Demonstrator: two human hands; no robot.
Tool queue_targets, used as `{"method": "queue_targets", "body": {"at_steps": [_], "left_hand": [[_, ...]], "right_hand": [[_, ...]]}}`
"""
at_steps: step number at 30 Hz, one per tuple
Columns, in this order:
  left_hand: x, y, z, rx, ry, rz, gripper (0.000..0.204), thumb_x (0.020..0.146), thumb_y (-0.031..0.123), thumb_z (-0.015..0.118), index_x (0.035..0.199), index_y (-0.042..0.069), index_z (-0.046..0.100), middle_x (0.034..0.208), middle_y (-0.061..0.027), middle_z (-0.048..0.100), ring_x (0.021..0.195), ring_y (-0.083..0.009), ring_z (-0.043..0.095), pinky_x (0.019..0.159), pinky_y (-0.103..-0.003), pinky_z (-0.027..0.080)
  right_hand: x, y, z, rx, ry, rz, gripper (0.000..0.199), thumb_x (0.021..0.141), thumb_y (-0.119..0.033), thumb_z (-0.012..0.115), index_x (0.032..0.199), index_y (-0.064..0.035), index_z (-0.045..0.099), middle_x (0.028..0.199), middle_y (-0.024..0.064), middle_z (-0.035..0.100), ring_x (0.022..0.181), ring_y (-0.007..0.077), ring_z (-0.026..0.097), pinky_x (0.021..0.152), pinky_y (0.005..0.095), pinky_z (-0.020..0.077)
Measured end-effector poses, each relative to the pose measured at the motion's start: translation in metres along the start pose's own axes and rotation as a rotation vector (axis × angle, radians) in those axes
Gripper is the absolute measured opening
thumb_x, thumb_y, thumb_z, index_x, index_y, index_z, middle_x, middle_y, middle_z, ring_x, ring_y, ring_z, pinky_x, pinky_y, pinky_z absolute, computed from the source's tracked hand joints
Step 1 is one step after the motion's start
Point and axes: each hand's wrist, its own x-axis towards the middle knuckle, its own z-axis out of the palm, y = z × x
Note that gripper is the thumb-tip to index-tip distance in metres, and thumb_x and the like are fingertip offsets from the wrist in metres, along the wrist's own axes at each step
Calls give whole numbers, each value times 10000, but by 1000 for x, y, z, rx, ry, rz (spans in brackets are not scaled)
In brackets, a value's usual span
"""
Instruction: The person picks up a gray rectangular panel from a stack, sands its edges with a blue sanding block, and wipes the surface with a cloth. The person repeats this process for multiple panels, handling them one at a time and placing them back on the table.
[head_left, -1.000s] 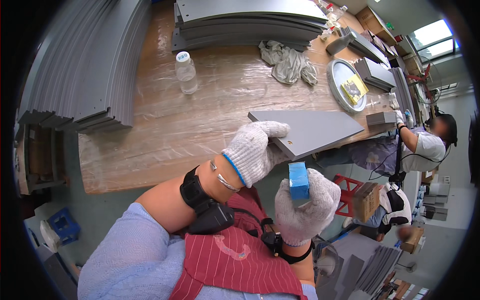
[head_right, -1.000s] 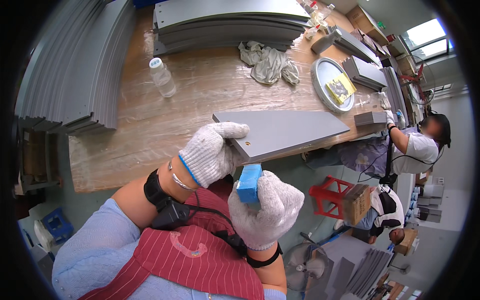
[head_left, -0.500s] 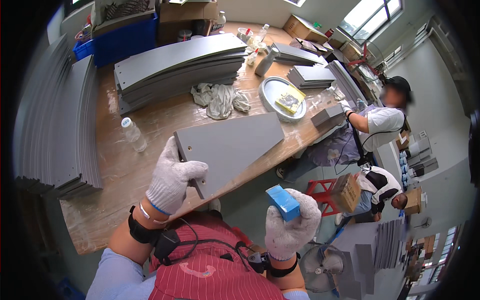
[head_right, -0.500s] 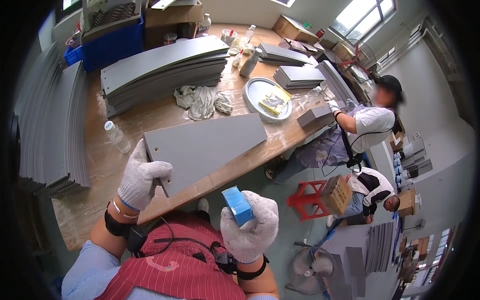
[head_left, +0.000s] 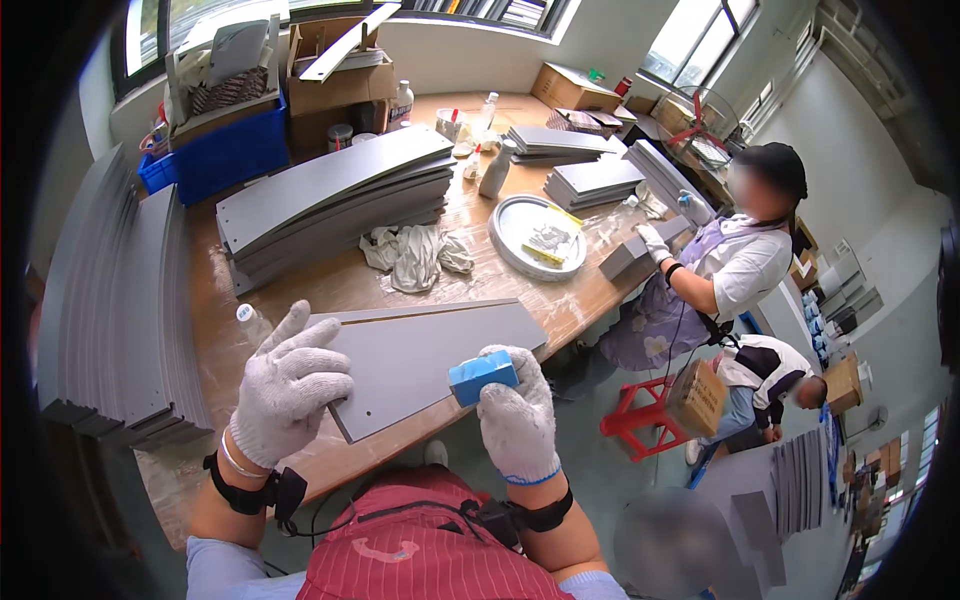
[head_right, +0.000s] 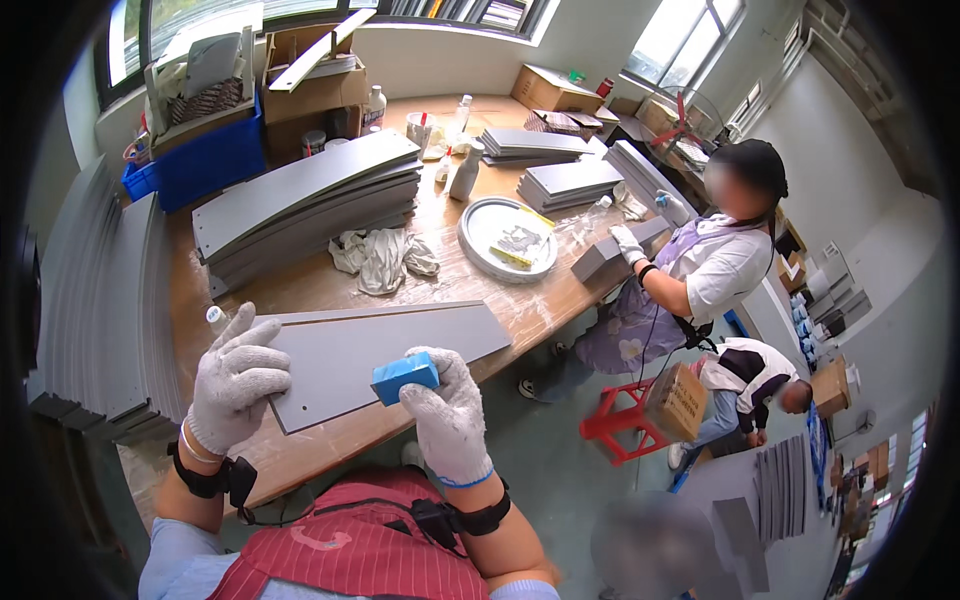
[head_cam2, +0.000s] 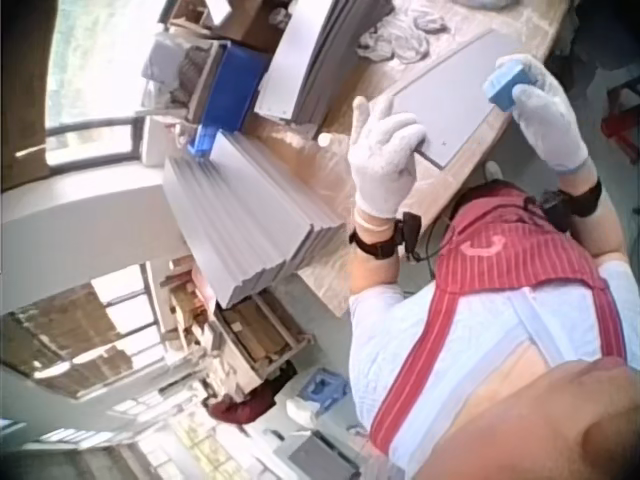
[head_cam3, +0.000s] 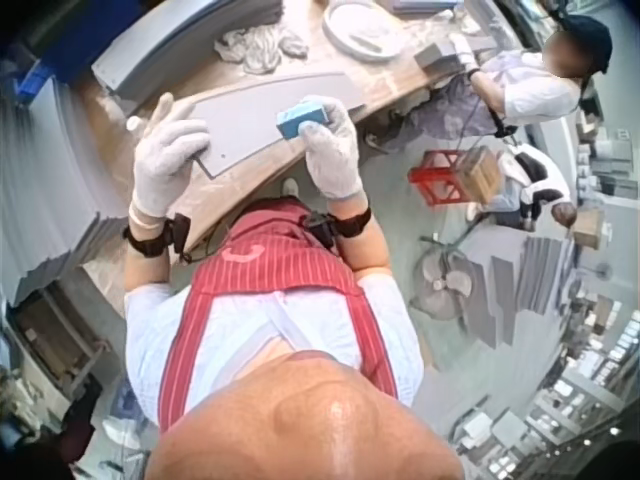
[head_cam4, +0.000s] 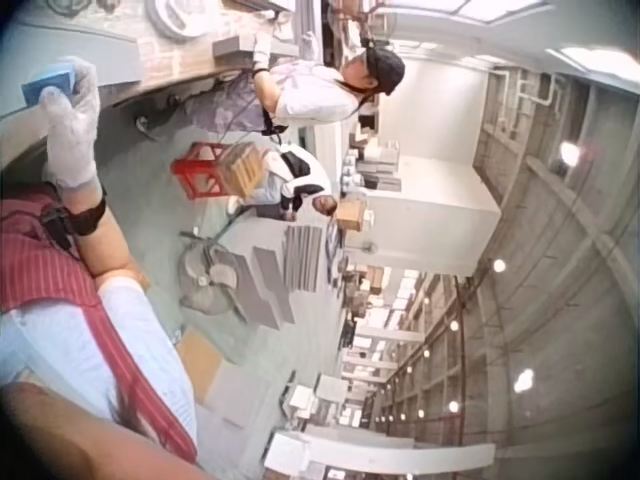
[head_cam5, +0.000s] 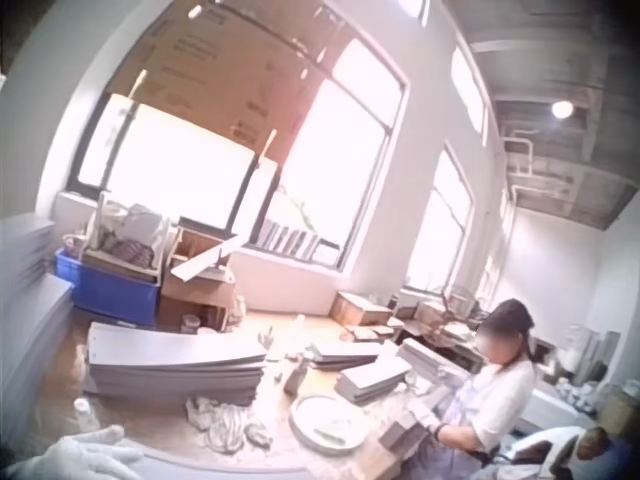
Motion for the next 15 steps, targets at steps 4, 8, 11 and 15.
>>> {"method": "queue_targets", "body": {"at_steps": [4,8,11,15], "left_hand": [[-24,1,57,-175,601,-433,465,838,-57,592,1287,64,615,1466,-186,491,1400,-308,454,1164,-444,363],[-16,19,73,-1277,815,-722,456,974,135,558,1401,-19,503,1384,-161,566,1294,-281,541,1112,-418,414],[-12,11,70,-1878,797,-752,443,1042,275,471,1389,3,509,1291,-127,624,1165,-250,623,1030,-406,492],[-12,3,67,-1705,753,-930,604,1059,457,417,1442,-9,444,1331,-132,587,1226,-242,575,1061,-384,458]], "right_hand": [[18,18,1,98,-70,139,363,892,3,638,1244,-8,551,1095,75,628,998,179,644,894,310,523],[32,30,4,152,-77,189,358,900,-21,635,1247,-12,547,1088,90,631,1023,217,643,942,375,519],[39,28,3,127,-97,241,352,912,-91,634,1241,-13,536,1075,106,633,1023,239,642,965,429,510],[47,23,17,-15,-129,267,383,894,-124,656,1236,-10,528,1053,98,629,1002,236,645,953,435,515]]}}
